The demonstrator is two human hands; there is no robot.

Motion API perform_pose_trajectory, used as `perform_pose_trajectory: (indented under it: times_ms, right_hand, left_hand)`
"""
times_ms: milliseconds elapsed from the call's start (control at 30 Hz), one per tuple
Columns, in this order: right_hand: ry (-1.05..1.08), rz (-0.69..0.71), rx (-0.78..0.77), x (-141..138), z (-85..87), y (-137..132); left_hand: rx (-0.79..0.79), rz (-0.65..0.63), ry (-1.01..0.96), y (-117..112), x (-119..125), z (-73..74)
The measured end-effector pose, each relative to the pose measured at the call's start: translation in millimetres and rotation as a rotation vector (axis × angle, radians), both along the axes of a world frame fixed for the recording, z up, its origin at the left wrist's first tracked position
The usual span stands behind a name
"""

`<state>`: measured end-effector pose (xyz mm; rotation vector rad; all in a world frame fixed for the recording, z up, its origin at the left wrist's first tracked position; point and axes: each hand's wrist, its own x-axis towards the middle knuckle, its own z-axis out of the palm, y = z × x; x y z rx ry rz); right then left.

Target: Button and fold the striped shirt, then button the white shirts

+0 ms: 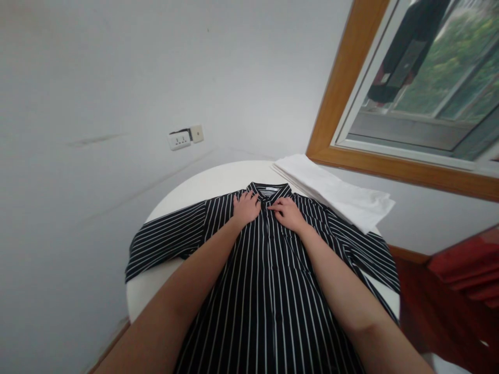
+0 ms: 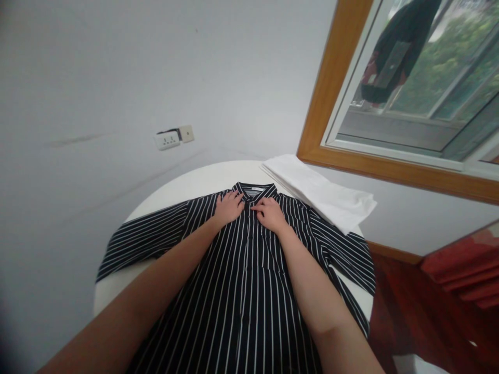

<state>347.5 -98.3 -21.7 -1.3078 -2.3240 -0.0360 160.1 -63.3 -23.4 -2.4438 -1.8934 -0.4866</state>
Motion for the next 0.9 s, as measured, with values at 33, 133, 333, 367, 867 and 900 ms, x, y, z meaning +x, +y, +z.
perform_pose_trajectory:
  times_ms: [33,133,333,367,867,900]
  right_hand:
    - [-0.021,-0.009,-0.001,-0.9,0.0,-0.9]
    - [-0.048,-0.027,-0.009,-2.9,1.4,-3.9]
    - [0.105,-0.403,0.053,10.6,7.5,-7.2]
    - [0.12,-0.528,0.074,14.8,6.8,-7.1]
    - [0.002,-0.864,-0.268,16.0,-8.7,-1.2]
    - [0.006,-0.87,-0.226,14.1,-7.6,-2.8]
  left_hand:
    - [0.001,0.002,0.0,-0.4,0.1,0.3]
    - [-0.01,-0.004,0.014,-0.2,-0.2,-0.4]
    - [-0.062,-0.038,0.072,4.4,-3.3,-5.2]
    - [-0.07,-0.038,0.07,4.9,-3.6,-5.5]
    - [-0.145,0.091,0.047,-4.0,2.0,-0.8]
    - [-0.147,0.096,0.046,-4.4,2.4,-0.7]
